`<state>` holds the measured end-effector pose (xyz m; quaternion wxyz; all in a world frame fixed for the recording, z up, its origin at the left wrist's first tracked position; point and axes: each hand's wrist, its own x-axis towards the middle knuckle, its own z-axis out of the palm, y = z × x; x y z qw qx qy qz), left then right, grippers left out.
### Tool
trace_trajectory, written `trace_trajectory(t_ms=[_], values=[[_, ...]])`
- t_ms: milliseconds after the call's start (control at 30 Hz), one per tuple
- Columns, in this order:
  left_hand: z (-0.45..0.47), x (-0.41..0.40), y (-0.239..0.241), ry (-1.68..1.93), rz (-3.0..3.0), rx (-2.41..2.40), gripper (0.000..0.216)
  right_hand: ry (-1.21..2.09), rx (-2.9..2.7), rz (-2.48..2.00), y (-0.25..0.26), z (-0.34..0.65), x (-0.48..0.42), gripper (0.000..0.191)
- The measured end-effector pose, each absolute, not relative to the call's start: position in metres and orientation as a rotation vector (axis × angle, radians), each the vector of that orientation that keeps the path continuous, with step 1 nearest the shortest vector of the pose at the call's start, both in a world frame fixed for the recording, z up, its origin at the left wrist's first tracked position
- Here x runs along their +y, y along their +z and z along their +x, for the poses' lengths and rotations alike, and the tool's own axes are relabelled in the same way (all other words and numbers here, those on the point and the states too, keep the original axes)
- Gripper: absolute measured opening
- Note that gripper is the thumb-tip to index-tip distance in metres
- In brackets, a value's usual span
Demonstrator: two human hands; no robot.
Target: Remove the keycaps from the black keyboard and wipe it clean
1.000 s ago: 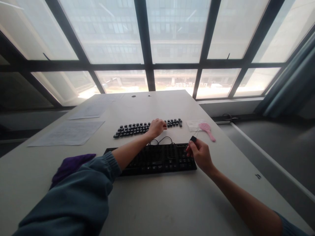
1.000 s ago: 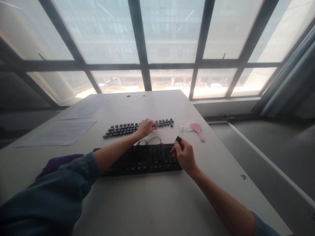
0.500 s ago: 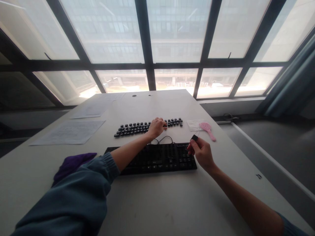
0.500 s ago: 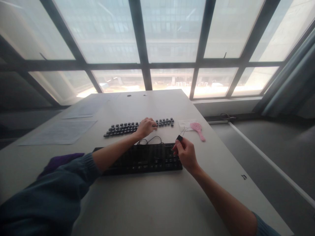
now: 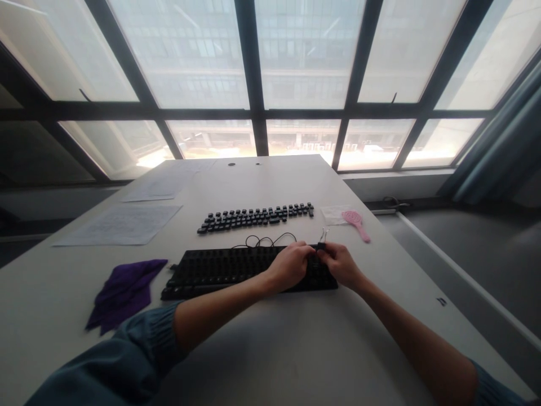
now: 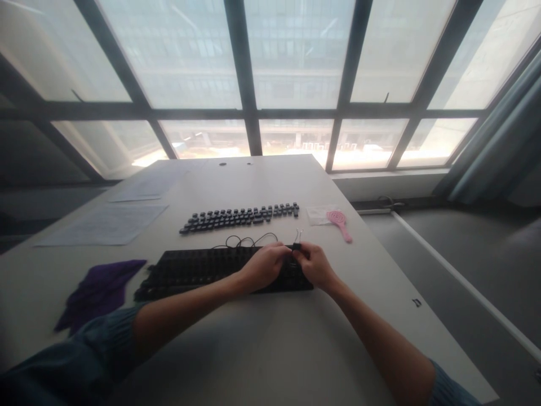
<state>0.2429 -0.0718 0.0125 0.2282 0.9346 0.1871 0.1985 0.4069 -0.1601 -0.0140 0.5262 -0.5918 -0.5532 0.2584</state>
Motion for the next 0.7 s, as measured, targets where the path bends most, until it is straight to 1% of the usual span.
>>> trace_trajectory(t_ms=[100, 200, 300, 433, 600, 700], values=[[0.241, -0.076, 0.002, 0.581, 2.524, 0.498, 0.033, 0.636, -1.368, -1.404, -0.012, 0.409, -0.16, 0.019], [0.241, -0.076, -0.002, 0.622, 2.522, 0.511, 0.029, 0.614, -1.459, -1.42, -0.01, 0.409, -0.162, 0.017], [0.24, -0.077, -0.003, 0.643, 2.536, 0.506, 0.023, 0.507, -1.531, -1.447, -0.011, 0.407, -0.164, 0.015], [0.239, -0.079, -0.003, 0.62, 2.575, 0.475, 0.011, 0.366, -1.495, -1.444, -0.021, 0.4, -0.166, 0.015], [0.243, -0.077, -0.004, 0.541, 2.625, 0.52, 0.009, 0.252, -1.441, -1.416, -0.035, 0.394, -0.167, 0.017], [0.247, -0.076, -0.008, 0.542, 2.617, 0.532, 0.008, 0.245, -1.41, -1.422, -0.037, 0.394, -0.169, 0.015]])
